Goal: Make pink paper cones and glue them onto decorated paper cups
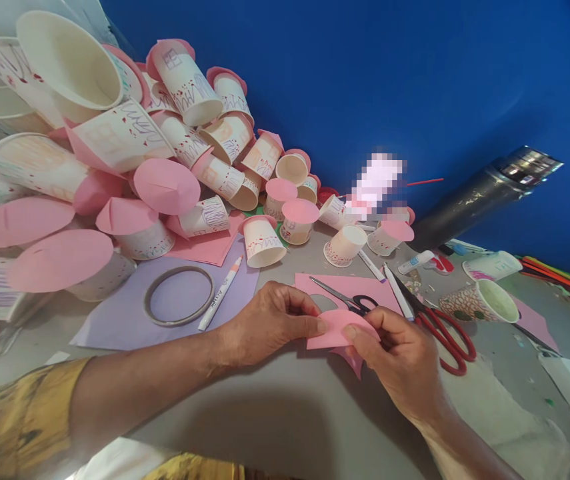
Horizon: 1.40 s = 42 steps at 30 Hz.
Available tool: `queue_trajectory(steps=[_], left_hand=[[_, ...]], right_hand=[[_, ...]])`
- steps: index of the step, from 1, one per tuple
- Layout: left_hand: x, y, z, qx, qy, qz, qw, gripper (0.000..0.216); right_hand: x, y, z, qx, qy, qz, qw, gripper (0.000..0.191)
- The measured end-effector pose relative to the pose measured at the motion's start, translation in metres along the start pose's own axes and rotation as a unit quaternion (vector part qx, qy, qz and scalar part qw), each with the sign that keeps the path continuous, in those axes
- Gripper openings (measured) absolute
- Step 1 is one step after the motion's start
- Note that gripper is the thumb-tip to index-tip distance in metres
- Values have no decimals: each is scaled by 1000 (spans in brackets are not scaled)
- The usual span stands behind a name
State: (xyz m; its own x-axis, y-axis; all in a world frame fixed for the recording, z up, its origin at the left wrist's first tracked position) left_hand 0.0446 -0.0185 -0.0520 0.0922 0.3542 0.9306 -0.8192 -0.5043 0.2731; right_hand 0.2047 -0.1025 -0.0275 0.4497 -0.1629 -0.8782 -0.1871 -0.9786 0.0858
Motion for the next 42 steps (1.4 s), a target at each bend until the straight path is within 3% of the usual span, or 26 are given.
queue_trajectory(steps=[10, 19, 24, 29, 42], left_hand=[[2, 1, 0, 14, -14, -9, 1000, 24], [0, -1, 3, -3, -48, 29, 998, 28], [8, 2, 5, 11, -52, 45, 998, 26], [15, 4, 2, 50, -55, 76, 994, 26], [12, 4, 5, 42, -69, 74, 994, 28]], right_hand=[[-1, -2, 1, -10, 13, -9, 1000, 32], [-4, 0, 8, -31, 41, -40, 998, 31], [2, -2, 9, -59, -21, -5, 998, 27], [12, -5, 19, -152, -130, 66, 977, 30], [3, -7, 20, -150, -55, 74, 984, 17]])
Point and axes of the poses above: each hand's wrist, its own y-axis away from the middle knuckle, its own z-axis out of the palm, x = y × z, the point moved 6 cm from there along -y, towards the middle knuckle, and after that the axes turned 9 degrees about -x, right-handed, at the moved point
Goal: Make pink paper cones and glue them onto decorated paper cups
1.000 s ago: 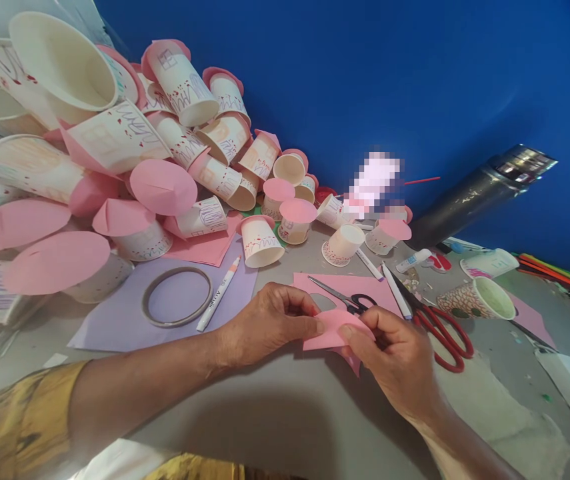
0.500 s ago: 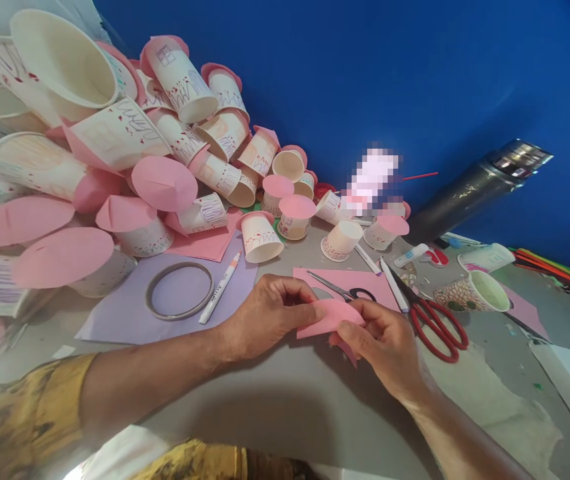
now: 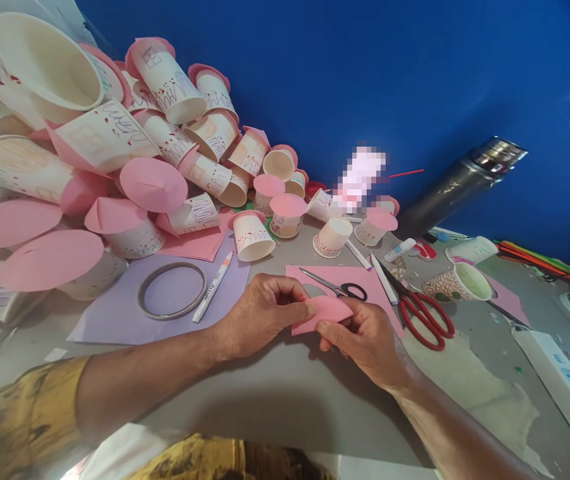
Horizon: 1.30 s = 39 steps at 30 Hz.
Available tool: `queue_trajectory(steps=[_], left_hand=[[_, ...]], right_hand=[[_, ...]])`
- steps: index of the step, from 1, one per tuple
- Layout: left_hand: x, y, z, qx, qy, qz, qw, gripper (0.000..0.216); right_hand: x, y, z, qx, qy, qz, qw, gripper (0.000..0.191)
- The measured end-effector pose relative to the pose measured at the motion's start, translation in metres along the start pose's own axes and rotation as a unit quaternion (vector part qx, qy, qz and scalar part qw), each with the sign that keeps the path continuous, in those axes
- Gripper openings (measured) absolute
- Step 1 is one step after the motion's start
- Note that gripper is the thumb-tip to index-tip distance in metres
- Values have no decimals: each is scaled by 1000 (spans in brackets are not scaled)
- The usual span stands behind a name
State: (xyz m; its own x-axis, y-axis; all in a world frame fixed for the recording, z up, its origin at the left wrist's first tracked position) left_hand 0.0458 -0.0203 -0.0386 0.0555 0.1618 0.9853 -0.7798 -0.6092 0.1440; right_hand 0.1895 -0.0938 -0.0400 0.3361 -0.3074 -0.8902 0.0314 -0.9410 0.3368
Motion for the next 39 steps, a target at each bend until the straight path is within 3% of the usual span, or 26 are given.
queue_trajectory(steps=[13, 20, 28, 31, 33, 36, 39], left_hand=[[-1, 1, 5, -30, -25, -10, 999, 29], [-5, -1, 13, -73, 37, -18, 996, 28], [-4, 1, 13, -74, 44, -36, 996, 26], [-2, 1, 10, -65, 46, -29, 996, 25], [-1, 0, 7, -53, 42, -19, 998, 28], [-2, -1, 5, -37, 20, -12, 999, 28], [0, 0, 3, -23, -13, -3, 1000, 20]], right_hand=[[13, -4, 0, -9, -101, -17, 995, 25], [10, -3, -2, 1, -68, -9, 998, 17], [15, -3, -4, 3, -77, 6, 997, 20], [13, -3, -10, 12, -127, -28, 991, 26], [6, 0, -20, 61, -114, -69, 989, 31], [-10, 8, -32, 147, -12, -150, 978, 29], [-24, 13, -30, 166, 113, -225, 953, 13]])
Point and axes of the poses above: each hand's wrist, its own y-axis away from the middle knuckle, its own z-axis out of the palm, x = y × z, the point moved 6 cm from there along -y, towards the middle knuckle, and after that the axes turned 9 degrees about -x, right-handed, at the moved point
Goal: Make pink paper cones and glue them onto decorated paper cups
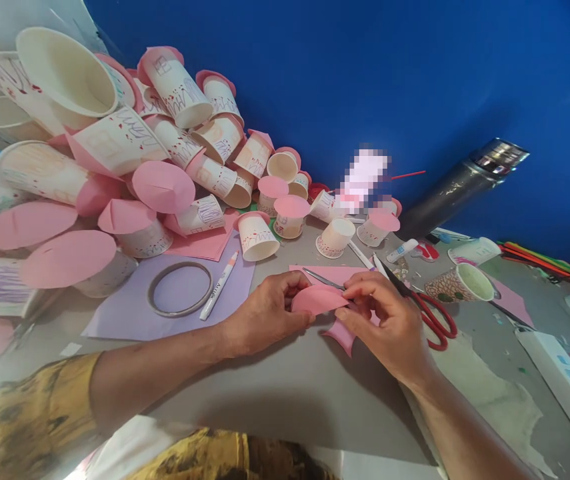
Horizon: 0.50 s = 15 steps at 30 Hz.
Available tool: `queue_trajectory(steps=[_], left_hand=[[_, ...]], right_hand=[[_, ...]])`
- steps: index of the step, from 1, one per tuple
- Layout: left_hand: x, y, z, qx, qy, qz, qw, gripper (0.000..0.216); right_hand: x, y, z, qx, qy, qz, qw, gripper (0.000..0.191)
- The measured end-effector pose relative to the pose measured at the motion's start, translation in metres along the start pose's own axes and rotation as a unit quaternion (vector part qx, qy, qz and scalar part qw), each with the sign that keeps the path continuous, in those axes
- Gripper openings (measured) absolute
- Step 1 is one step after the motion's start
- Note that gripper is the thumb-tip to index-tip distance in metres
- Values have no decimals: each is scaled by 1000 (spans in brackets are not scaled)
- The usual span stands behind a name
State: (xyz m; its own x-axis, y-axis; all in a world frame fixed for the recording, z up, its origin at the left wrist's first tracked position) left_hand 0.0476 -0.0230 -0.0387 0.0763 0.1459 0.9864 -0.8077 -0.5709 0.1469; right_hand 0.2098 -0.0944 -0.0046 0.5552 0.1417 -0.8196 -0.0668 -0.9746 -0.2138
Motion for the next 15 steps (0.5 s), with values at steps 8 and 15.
queue_trajectory(steps=[8, 15], left_hand=[[-8, -4, 2, -93, 201, -37, 974, 33], [-23, -8, -7, -36, 167, -82, 982, 30]], right_hand=[[6, -2, 0, -22, 23, -29, 999, 18], [7, -5, -4, -14, 31, -31, 999, 11]])
Point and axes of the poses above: each hand's wrist, its own y-axis away from the middle knuckle, its own z-axis out of the palm, x = y × z, the point moved 6 cm from there along -y, towards the middle knuckle, and after that the axes turned 9 degrees about -x, right-handed, at the moved point
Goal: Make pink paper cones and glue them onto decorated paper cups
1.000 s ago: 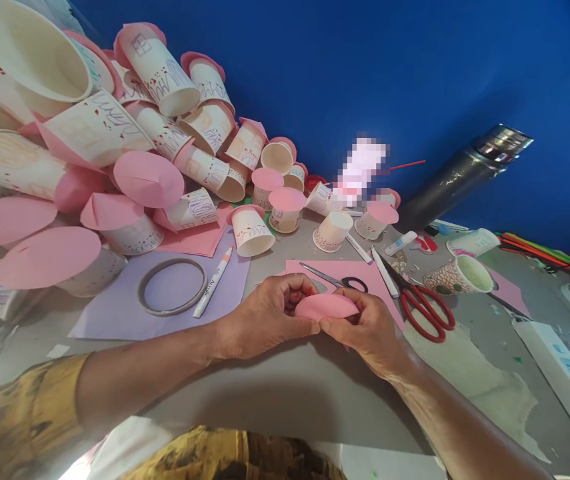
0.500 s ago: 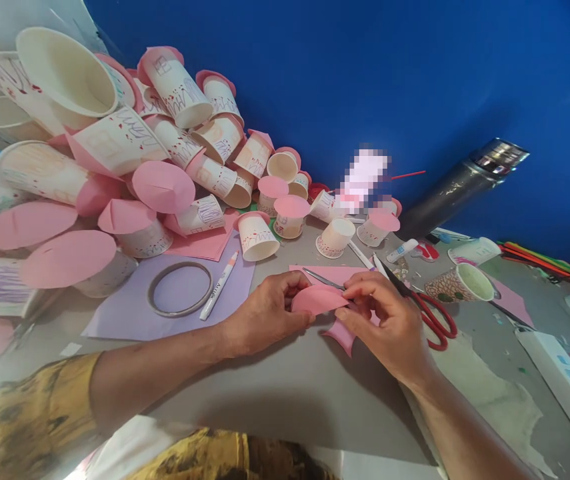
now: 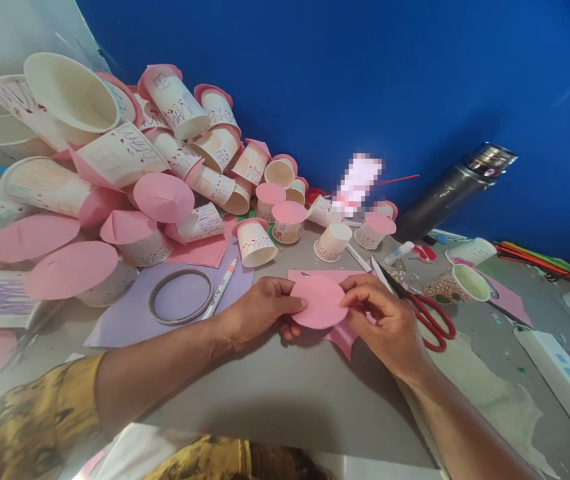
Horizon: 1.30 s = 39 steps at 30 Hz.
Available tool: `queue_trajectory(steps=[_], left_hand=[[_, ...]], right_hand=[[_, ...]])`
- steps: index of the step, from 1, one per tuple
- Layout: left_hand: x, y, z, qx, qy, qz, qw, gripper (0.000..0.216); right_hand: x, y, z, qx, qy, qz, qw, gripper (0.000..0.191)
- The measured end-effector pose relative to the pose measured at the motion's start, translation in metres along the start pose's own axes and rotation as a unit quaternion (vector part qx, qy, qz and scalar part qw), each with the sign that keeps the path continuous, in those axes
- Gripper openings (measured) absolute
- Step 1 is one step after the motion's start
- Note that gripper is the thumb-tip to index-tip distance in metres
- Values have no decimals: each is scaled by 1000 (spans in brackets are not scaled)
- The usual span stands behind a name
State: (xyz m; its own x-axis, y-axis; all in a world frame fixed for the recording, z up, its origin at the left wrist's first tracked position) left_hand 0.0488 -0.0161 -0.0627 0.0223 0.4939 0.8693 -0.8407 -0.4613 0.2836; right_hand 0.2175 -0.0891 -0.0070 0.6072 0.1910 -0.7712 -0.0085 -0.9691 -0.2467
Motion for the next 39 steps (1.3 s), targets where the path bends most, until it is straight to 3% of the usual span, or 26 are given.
queue_trajectory(steps=[4, 9, 12, 15, 18, 21, 24, 26, 31, 39], left_hand=[[19, 4, -11, 91, -117, 60, 987, 24], [32, 9, -20, 171, -189, 90, 963, 24], [35, 10, -21, 181, -183, 104, 961, 22], [42, 12, -20, 168, -152, 130, 965, 16], [48, 14, -22, 160, -110, 152, 969, 18], [53, 17, -27, 178, -83, 157, 968, 23], [57, 19, -30, 195, -73, 168, 963, 26], [59, 21, -30, 198, -66, 181, 961, 27], [62, 23, -35, 216, -63, 190, 956, 25], [62, 22, -34, 223, -57, 201, 952, 22]], right_hand=[[16, -3, -22, 33, 133, 89, 986, 10], [41, -5, -13, -146, 284, 150, 936, 14], [46, -4, -6, -183, 312, 160, 919, 14], [47, -5, -4, -180, 322, 161, 916, 12], [47, -7, -9, -149, 254, 194, 936, 12], [50, -7, -7, -152, 32, 251, 955, 20], [44, -5, 0, -150, -200, 251, 935, 43], [38, -4, 5, -148, -274, 226, 923, 56], [25, 0, 25, -213, -242, 186, 928, 66], [19, 10, 47, -265, -157, 217, 926, 42]])
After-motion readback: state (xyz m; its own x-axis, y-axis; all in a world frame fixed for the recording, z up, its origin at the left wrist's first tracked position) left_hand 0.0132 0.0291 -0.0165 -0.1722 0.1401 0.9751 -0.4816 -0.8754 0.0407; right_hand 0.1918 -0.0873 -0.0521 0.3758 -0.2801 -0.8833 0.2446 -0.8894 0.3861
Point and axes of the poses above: each hand's wrist, its own y-axis away from the middle knuckle, its own z-axis out of the palm, x = y × z, the point moved 6 cm from there along -y, towards the middle knuckle, and after that the axes turned 9 degrees about -x, right-handed, at the moved point
